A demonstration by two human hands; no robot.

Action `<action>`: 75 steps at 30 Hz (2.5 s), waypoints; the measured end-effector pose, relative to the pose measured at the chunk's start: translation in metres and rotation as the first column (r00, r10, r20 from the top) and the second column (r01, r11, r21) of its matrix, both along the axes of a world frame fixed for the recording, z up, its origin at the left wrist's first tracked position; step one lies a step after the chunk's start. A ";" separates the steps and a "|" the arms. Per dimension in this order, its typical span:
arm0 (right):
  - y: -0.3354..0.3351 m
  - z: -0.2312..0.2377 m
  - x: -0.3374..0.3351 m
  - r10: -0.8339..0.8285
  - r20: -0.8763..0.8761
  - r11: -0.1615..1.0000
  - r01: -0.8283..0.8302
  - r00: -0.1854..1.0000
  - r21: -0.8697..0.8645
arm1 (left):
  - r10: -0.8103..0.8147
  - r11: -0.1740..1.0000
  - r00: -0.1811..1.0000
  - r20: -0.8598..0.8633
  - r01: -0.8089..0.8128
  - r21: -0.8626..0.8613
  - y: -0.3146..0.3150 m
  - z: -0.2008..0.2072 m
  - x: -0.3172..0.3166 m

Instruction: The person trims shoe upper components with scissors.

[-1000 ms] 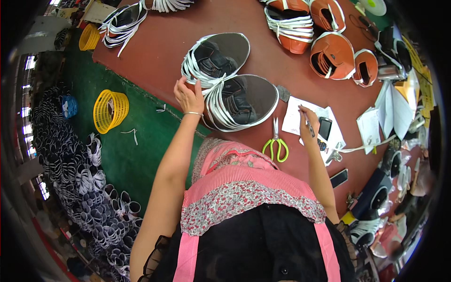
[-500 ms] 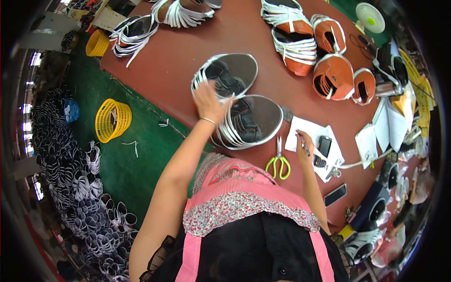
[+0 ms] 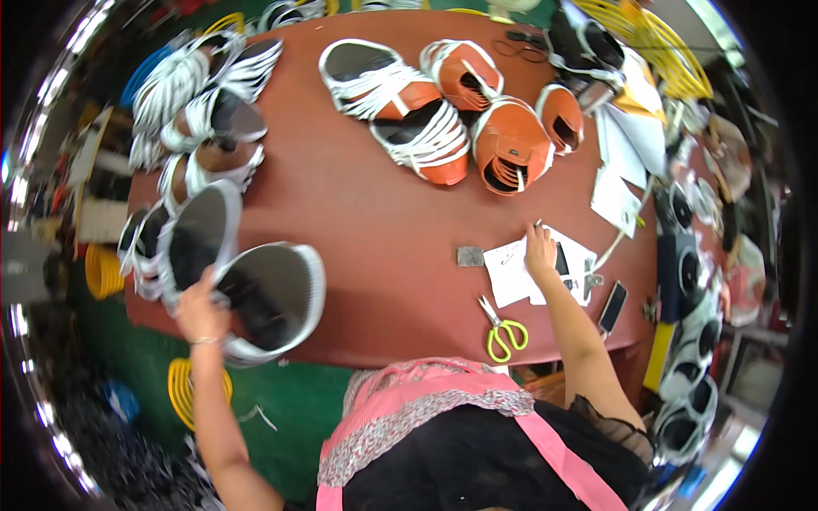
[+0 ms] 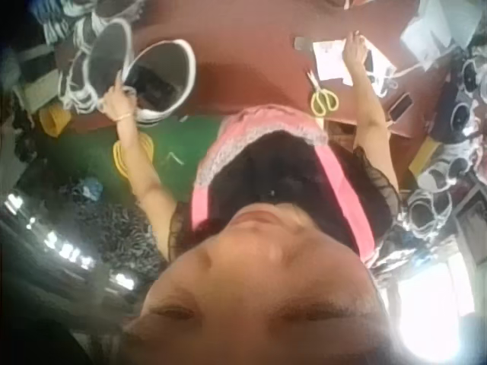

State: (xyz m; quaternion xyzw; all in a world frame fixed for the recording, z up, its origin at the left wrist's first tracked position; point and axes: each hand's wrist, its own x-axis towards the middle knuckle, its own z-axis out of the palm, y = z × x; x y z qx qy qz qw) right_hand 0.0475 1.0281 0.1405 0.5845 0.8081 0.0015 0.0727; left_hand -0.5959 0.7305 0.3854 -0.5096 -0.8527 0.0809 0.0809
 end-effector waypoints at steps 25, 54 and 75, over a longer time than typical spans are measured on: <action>0.098 0.078 -0.306 -0.155 -0.254 0.979 0.183 0.955 0.090 | -0.187 0.912 0.862 0.471 -0.026 0.409 0.071 -0.145 -0.180; -0.126 0.244 -0.338 -0.273 -0.882 0.744 -0.496 0.385 -0.447 | -0.367 0.729 -0.505 0.781 -0.678 -0.096 0.064 -0.188 0.059; -0.061 0.346 0.017 0.452 -0.888 0.631 0.733 -0.081 0.255 | -0.482 0.776 0.740 0.469 0.609 -0.165 -0.005 -0.206 0.269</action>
